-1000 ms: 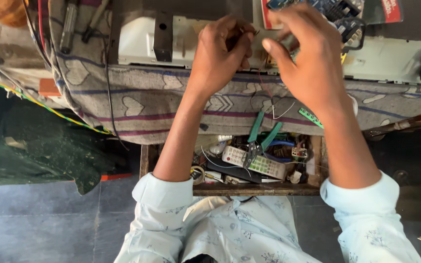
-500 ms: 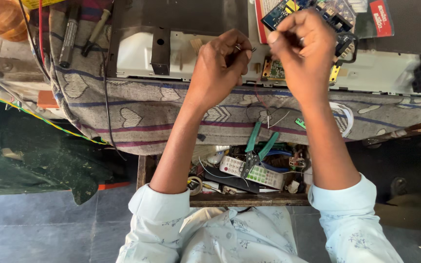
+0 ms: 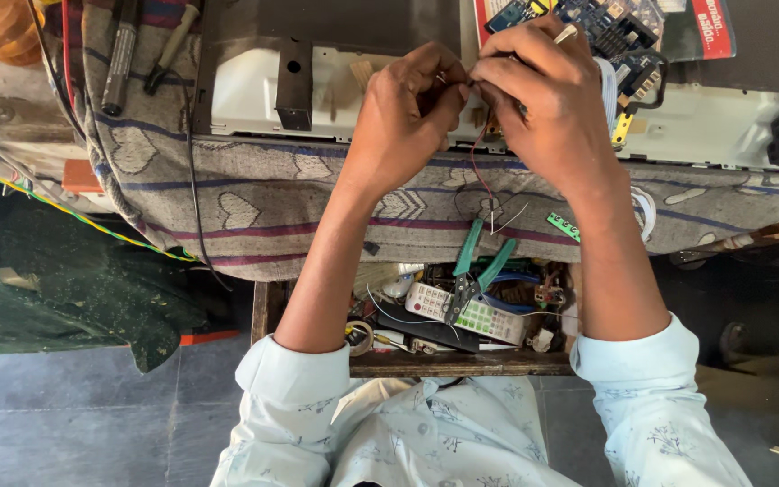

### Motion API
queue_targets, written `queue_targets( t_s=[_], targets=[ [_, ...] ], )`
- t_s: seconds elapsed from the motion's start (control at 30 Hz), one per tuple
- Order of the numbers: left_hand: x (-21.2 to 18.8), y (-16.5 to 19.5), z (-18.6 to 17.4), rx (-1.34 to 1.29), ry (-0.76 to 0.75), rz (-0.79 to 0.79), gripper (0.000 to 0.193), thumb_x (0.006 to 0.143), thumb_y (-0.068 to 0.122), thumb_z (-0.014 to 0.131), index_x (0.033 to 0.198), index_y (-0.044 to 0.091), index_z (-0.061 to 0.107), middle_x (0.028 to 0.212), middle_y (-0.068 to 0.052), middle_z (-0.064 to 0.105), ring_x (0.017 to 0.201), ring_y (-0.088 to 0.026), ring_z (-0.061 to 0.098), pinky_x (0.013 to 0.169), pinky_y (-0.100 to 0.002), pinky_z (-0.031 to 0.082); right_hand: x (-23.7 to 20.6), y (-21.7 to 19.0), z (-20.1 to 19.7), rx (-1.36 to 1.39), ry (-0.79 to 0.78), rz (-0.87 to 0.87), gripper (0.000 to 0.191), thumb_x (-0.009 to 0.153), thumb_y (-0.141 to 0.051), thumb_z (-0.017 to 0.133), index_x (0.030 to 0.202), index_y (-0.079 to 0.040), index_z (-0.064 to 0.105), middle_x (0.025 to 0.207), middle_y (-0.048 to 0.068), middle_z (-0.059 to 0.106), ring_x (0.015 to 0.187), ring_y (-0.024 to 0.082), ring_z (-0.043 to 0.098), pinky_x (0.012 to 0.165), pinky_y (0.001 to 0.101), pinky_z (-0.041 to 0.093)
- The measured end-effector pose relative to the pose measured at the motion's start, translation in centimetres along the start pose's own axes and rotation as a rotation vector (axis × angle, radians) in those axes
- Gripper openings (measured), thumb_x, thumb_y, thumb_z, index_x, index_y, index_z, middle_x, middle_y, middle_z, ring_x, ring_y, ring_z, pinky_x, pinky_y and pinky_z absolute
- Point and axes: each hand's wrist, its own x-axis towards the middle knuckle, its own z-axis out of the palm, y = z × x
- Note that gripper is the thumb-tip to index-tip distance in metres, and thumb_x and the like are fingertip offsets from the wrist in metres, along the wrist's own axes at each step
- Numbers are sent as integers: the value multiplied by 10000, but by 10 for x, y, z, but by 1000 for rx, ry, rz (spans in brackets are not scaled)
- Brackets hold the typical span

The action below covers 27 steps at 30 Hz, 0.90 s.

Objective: The person strips insulation from the ends of red and white wires and twists the exposed strands by hand, then uses green-handled pliers to grip and further work the wire ends while preparing them at an electronics repair workbench.

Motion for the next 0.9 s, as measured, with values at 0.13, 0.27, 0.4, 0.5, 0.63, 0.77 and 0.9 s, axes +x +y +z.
queue_targets(
  t_s=[0.13,0.27,0.4,0.5,0.63,0.77,0.9],
  targets=[
    [0,-1,-1,5,-15,14,11,1015,9,634,1015,2,625,729,-23,662,577,-62,611,507,-260,481,-8,5,6,52,5,38,194,950,77,823,1076,-27,718,1140,41,677,1098,250,628,962,393,501],
    [0,-2,-1,-19,-20,6,15,1022,10,630,1015,7,617,744,-18,659,595,-55,613,509,-254,504,-11,9,9,137,-3,84,167,955,77,812,1055,-16,717,1109,62,702,1072,257,646,941,392,503],
    [0,-3,0,-26,-12,-5,33,1026,14,644,1012,7,615,726,-16,637,587,-55,603,500,-256,491,-12,12,12,242,9,124,145,975,74,799,1071,4,716,1094,89,715,1050,256,678,932,374,523],
    [-1,-4,1,0,2,42,54,1026,10,651,1002,10,603,728,-23,645,588,-59,607,507,-265,481,-14,13,12,226,7,100,136,982,81,789,1076,15,718,1089,95,715,1052,252,685,956,375,528],
    [-2,-7,2,34,26,91,72,1028,5,658,1014,16,588,742,-33,661,598,-66,594,530,-284,459,-14,12,10,216,-2,85,127,970,86,780,1068,30,723,1073,103,717,1031,253,690,927,366,531],
    [-2,-10,4,30,40,80,73,1024,-3,653,1025,12,581,741,-45,655,603,-72,588,544,-293,447,-14,10,10,245,9,107,104,991,86,765,1075,34,733,1074,109,725,1008,242,698,891,345,539],
    [-3,-13,6,57,63,160,91,1025,-28,651,1039,12,570,790,-70,659,708,-90,582,620,-301,463,-14,11,11,257,21,93,94,988,86,757,1065,38,735,1068,114,726,1003,237,699,877,336,551]
  ],
)
